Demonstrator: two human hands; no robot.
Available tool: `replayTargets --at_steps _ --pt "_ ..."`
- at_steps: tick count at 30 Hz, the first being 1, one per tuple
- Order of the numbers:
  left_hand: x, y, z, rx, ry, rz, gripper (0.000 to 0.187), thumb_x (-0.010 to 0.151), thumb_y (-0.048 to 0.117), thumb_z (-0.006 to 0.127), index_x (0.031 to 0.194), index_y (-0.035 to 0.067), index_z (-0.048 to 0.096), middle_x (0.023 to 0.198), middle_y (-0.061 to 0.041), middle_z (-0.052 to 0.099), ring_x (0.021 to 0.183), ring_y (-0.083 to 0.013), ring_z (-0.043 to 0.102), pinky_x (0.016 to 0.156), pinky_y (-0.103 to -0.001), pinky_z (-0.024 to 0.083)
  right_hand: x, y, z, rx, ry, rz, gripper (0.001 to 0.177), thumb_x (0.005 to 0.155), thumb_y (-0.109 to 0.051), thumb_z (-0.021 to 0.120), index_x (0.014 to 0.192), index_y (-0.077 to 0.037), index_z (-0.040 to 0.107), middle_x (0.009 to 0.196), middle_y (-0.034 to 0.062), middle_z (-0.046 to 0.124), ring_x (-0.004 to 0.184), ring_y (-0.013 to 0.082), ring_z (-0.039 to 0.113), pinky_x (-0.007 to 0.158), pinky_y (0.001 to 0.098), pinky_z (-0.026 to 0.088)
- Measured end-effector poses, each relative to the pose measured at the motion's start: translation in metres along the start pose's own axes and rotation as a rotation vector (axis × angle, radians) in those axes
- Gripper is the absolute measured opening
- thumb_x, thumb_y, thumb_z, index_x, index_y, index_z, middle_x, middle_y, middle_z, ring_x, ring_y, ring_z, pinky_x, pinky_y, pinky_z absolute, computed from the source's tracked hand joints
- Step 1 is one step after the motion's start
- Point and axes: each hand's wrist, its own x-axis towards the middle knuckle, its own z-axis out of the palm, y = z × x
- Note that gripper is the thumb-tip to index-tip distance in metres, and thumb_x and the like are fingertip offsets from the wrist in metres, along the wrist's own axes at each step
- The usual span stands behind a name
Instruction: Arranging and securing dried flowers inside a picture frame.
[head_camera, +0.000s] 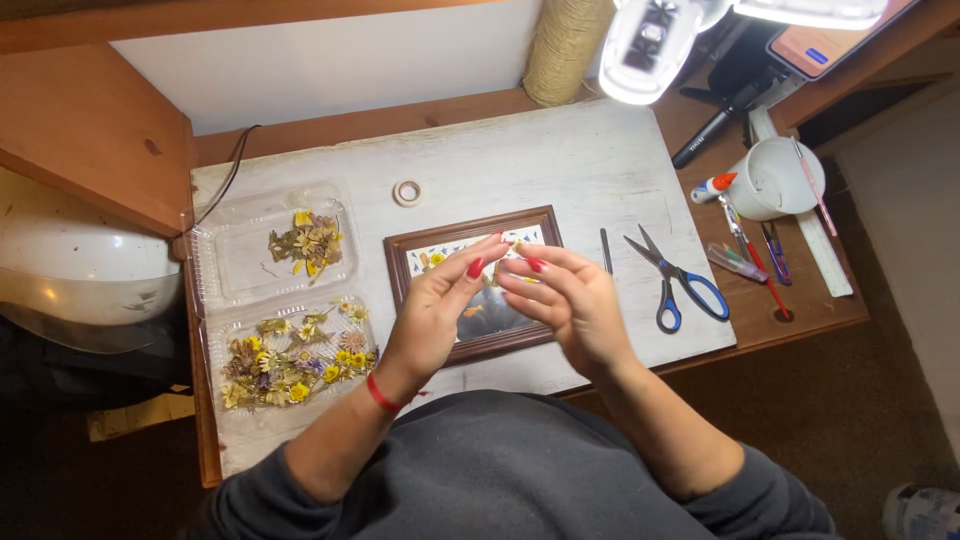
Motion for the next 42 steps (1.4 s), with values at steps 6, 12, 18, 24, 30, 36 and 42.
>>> replayTargets --at_steps 6,12,18,24,30,36,42 --pt "-0.023 0.017 0.000 0.162 0.120 -0.017 0.038 0.110 0.025 0.046 0.138 0.007 0.065 0.159 -0.016 0.051 0.146 -0.0272 0.050 0.118 -0.038 0.042 -0.005 0.006 0.029 0.082 -0.035 0.104 0.036 0.097 -0.010 0.062 0.127 0.008 0.062 0.113 0.0216 0.073 0.105 0.0265 0.074 0.087 0.0344 0.064" --pt "-0.031 0.021 0.008 0.206 0.134 -0.008 0.040 0.109 0.029 0.047 0.138 0.009 0.065 0.158 -0.017 0.051 0.145 -0.0280 0.051 0.115 -0.038 0.045 -0.008 0.010 0.029 0.093 -0.036 0.110 0.034 0.098 -0.010 0.063 0.127 0.009 0.063 0.110 0.0209 0.072 0.100 0.0223 0.074 0.087 0.0314 0.063" --pt "-0.033 0.019 0.009 0.158 0.127 0.023 0.040 0.111 0.028 0.046 0.138 0.006 0.065 0.157 -0.017 0.053 0.145 -0.0286 0.052 0.117 -0.038 0.044 -0.010 0.009 0.027 0.139 -0.071 0.100 0.027 0.097 -0.006 0.063 0.121 0.007 0.065 0.108 0.0192 0.072 0.098 0.0205 0.074 0.088 0.0303 0.063" --pt "-0.034 0.020 0.011 0.144 0.124 -0.001 0.040 0.110 0.027 0.045 0.136 0.005 0.066 0.153 -0.016 0.055 0.143 -0.0266 0.053 0.115 -0.038 0.047 -0.011 0.011 0.026 0.149 -0.067 0.088 0.022 0.097 -0.005 0.062 0.116 0.007 0.065 0.108 0.0183 0.072 0.098 0.0201 0.074 0.090 0.0303 0.064" --pt "-0.035 0.021 0.011 0.111 0.131 -0.020 0.040 0.109 0.029 0.045 0.135 0.007 0.067 0.151 -0.015 0.056 0.141 -0.0265 0.055 0.115 -0.038 0.046 -0.012 0.011 0.025 0.119 -0.087 0.060 0.019 0.099 -0.003 0.062 0.114 0.008 0.066 0.107 0.0199 0.072 0.097 0.0205 0.074 0.089 0.0303 0.063" --pt "-0.035 0.012 0.007 0.008 0.122 -0.001 0.037 0.111 0.028 0.046 0.132 0.010 0.069 0.147 -0.013 0.061 0.140 -0.0237 0.056 0.117 -0.039 0.047 -0.011 0.010 0.026 0.127 -0.082 0.075 0.021 0.098 -0.003 0.061 0.116 0.008 0.067 0.108 0.0208 0.073 0.100 0.0217 0.075 0.089 0.0300 0.063" --pt "-0.035 0.022 0.008 -0.093 0.136 -0.120 0.037 0.109 0.028 0.045 0.132 0.011 0.068 0.146 -0.006 0.061 0.134 -0.0201 0.059 0.110 -0.038 0.052 -0.011 0.011 0.024 0.104 -0.099 0.063 0.023 0.098 -0.001 0.061 0.118 0.009 0.066 0.109 0.0212 0.073 0.100 0.0221 0.075 0.090 0.0309 0.063"
